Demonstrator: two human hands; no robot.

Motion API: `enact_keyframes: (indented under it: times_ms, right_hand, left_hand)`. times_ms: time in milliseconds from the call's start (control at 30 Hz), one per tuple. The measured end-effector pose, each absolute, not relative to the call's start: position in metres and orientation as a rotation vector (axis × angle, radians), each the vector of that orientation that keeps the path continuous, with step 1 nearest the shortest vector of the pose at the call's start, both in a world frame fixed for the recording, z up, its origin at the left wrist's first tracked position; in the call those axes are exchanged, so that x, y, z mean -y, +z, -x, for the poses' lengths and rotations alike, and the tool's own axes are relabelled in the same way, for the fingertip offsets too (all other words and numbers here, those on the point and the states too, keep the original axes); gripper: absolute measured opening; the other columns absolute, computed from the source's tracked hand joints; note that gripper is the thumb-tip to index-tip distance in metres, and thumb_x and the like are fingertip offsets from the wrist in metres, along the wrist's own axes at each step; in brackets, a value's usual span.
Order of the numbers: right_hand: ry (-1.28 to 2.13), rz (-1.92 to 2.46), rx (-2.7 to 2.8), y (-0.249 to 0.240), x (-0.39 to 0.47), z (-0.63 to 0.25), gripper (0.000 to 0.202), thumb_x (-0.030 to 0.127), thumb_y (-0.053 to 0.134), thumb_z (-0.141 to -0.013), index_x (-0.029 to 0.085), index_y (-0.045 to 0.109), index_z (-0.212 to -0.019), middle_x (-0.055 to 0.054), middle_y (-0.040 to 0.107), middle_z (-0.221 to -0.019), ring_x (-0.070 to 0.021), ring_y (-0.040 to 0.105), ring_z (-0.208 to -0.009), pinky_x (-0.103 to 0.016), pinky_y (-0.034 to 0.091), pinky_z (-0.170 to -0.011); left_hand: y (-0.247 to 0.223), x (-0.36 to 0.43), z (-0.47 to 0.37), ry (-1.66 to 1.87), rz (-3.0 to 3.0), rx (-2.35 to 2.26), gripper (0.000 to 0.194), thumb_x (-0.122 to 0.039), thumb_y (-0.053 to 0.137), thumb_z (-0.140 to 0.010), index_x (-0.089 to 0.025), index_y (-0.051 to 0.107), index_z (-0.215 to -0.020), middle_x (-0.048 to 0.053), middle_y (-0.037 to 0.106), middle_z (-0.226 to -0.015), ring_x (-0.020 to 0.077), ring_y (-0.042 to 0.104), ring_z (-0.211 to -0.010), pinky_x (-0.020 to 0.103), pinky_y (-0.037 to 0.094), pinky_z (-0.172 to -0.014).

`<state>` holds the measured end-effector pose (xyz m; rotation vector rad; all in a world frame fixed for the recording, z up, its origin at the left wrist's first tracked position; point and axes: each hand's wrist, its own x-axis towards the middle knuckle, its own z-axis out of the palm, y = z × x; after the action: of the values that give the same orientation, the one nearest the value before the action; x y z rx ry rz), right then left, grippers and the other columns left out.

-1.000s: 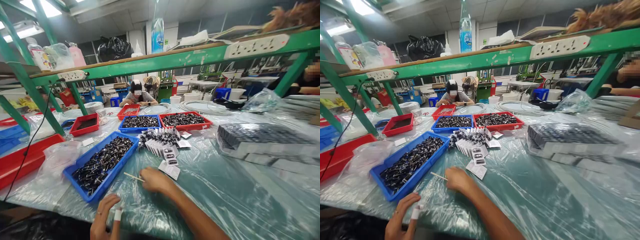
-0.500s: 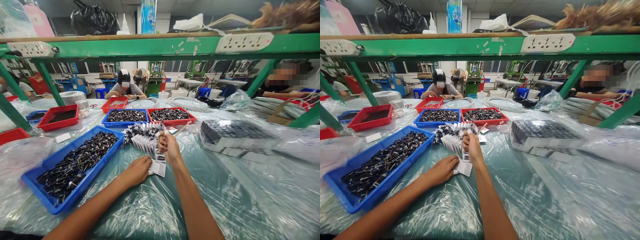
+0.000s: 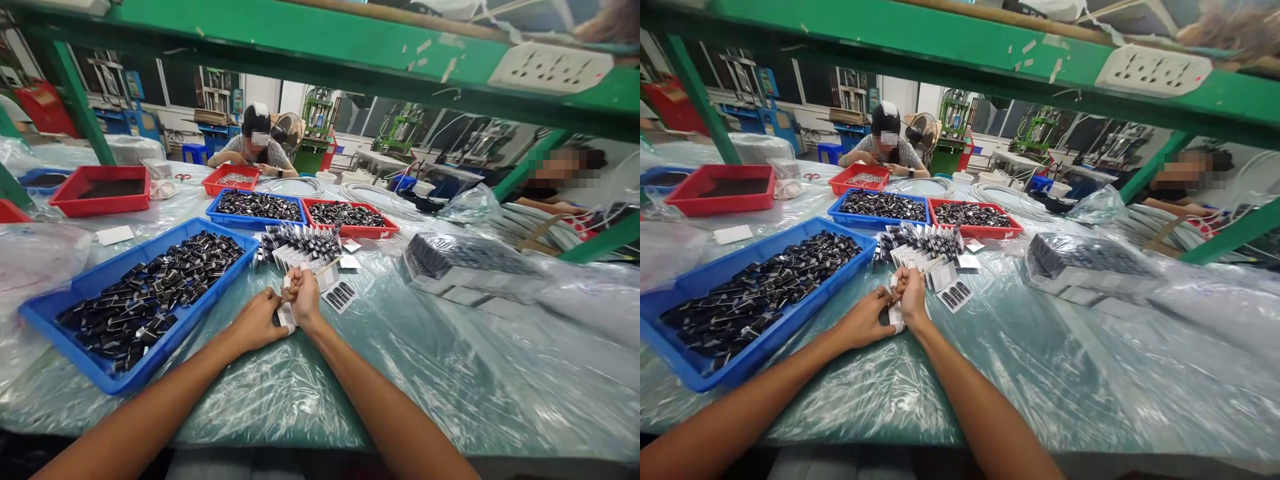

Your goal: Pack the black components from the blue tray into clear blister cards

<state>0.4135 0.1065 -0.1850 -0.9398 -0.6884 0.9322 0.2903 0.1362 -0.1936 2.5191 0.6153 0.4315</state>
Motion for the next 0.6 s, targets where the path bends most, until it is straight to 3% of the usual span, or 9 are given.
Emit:
enact_keyframes:
  times_ms: [233, 400, 600]
  right_hand:
    - [0.907, 1.068, 0.796, -0.1822, -0.1052, -0.4032, 0.049, 0.057, 0.049, -0.079, 0.019, 0.044, -0.047, 0.005, 0.034, -0.038, -0.006, 0.022, -0.034, -0.02, 0.015, -0.037]
    - [0.903, 0.987, 0.793, -0.1847, -0.1042, -0.4093, 0.051, 0.059, 0.048, -0.08, 0.02, 0.041, -0.049, 0.007, 0.026, -0.037, -0.0056, 0.017, -0.034, -0.02, 0.014, -0.037]
    - [0.888, 1.029, 0.828, -0.1874, -0.1038, -0.4055, 0.054, 0.06, 0.05, -0.081, 0.019, 0.043, -0.047, 0.006, 0.031, -0.036, -0.0054, 0.021, -0.033, -0.02, 0.014, -0.037]
  left_hand:
    - [-0.1982, -0.1387, -0.291, 0.509, -2.461, -0.597, 0.02, -0.031, 0.062, -0.073, -0.017, 0.059, -0.087, 0.008, 0.058, -0.091, 0.0256, 0.056, -0.089, 0.037, 0.048, -0.079]
    - [-0.2004, -0.1386, -0.2911, 0.516, -2.463, -0.631, 0.029, -0.039, 0.062, -0.074, -0.017, 0.06, -0.093, 0.008, 0.056, -0.09, 0.0263, 0.057, -0.088, 0.038, 0.048, -0.076]
    - [-0.1993, -0.1388, -0.2919, 0.504, -2.451, -0.643, 0.02, -0.034, 0.062, -0.073, -0.017, 0.058, -0.084, 0.007, 0.057, -0.087, 0.0261, 0.057, -0.088, 0.037, 0.047, -0.076]
